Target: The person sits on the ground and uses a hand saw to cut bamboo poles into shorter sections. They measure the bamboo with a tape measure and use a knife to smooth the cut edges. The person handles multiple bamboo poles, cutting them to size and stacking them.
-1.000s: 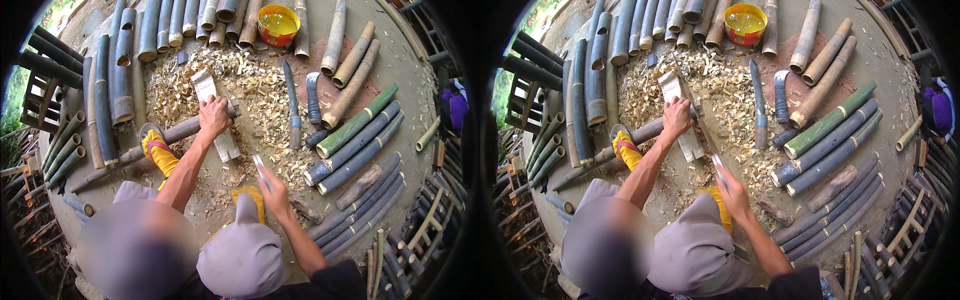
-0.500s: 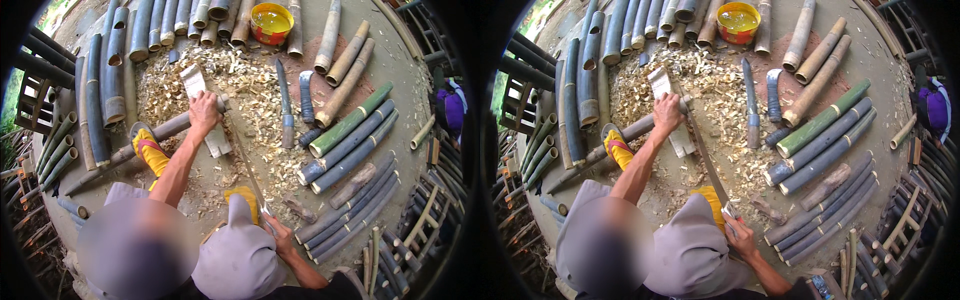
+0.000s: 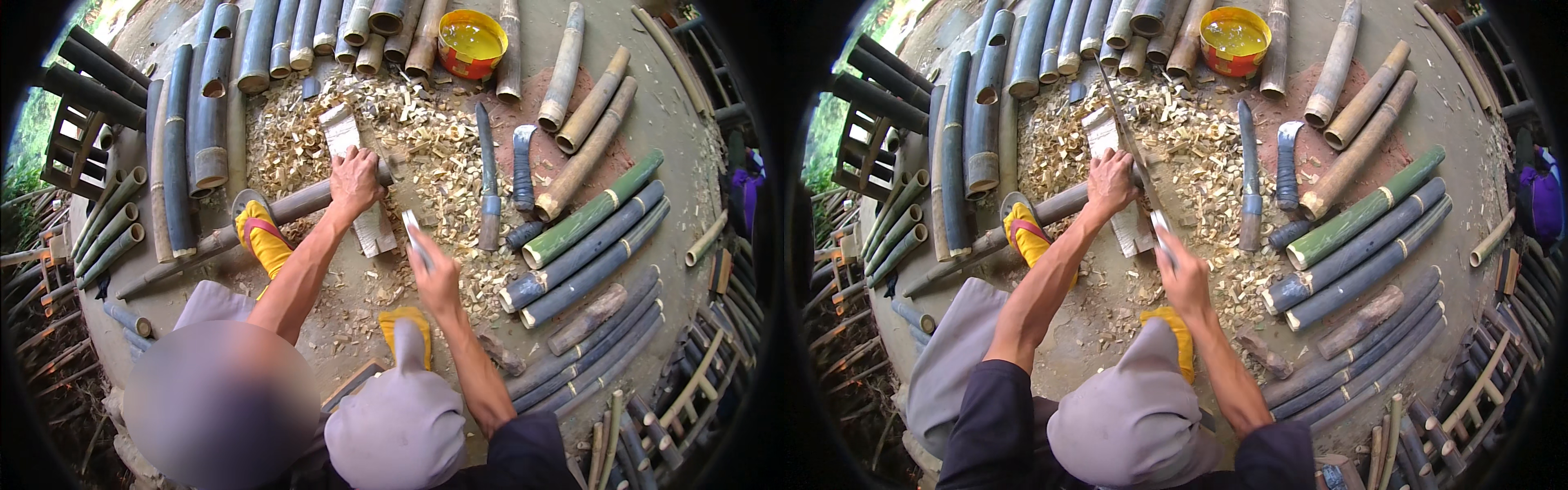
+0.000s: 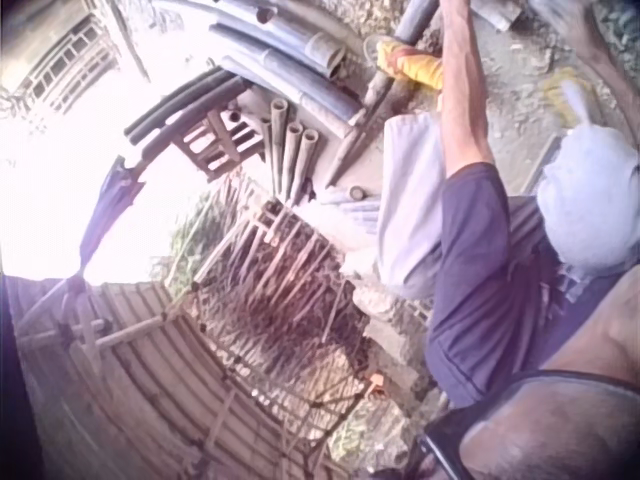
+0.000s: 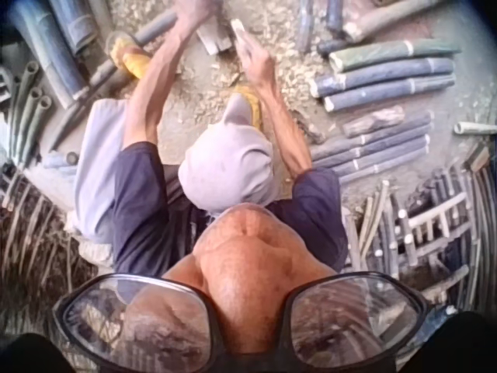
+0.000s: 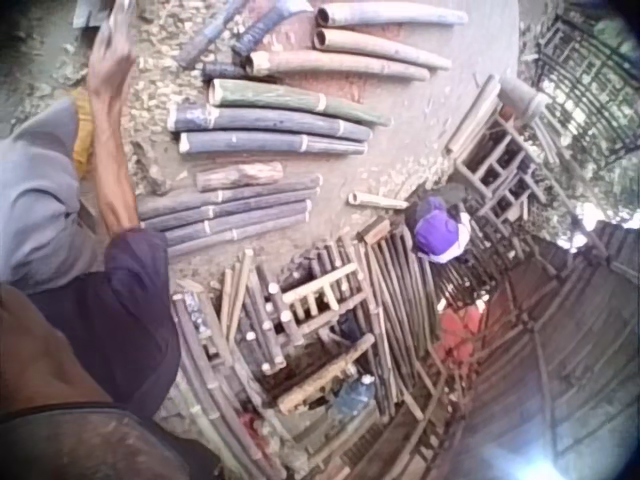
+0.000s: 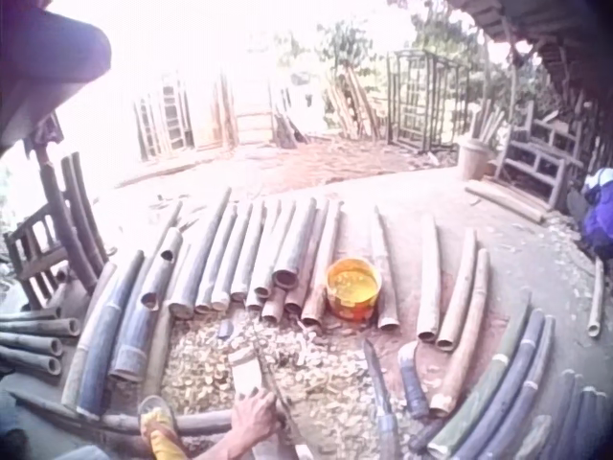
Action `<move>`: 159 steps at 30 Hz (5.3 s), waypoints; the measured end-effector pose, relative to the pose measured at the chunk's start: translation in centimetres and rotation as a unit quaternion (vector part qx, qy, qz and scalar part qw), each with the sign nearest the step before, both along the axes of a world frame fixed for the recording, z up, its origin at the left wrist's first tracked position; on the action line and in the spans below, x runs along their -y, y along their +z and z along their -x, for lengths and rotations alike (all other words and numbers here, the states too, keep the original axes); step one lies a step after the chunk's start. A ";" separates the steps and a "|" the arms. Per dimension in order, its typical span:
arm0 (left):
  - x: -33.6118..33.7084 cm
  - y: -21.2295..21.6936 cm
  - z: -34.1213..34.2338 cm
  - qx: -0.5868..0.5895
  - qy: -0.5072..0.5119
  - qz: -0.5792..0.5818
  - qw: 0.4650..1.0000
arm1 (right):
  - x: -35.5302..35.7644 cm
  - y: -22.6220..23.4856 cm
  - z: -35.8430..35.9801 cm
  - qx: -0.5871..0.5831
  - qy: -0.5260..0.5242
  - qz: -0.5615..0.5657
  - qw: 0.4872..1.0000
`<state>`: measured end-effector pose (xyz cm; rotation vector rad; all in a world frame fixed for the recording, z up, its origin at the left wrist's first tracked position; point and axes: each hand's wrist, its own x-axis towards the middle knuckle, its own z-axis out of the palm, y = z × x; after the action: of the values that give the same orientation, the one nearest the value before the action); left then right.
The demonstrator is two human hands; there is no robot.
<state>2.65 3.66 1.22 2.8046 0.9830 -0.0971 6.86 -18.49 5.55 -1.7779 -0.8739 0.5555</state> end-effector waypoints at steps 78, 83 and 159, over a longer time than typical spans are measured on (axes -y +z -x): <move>-0.4 0.9 25.7 0.129 0.098 0.115 0.980 | -0.9 2.1 -1.1 -0.104 0.283 0.284 0.910; 0.1 1.9 27.3 0.240 0.137 0.101 0.956 | -4.4 4.1 -0.1 0.019 0.463 0.378 0.801; 11.0 2.8 41.4 0.064 0.385 0.181 0.903 | -10.1 1.1 -11.5 0.454 0.309 0.256 0.795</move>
<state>-38.74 -7.29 4.03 1.9001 1.7390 0.0093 18.40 -8.41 6.64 -2.2660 -2.1994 0.3178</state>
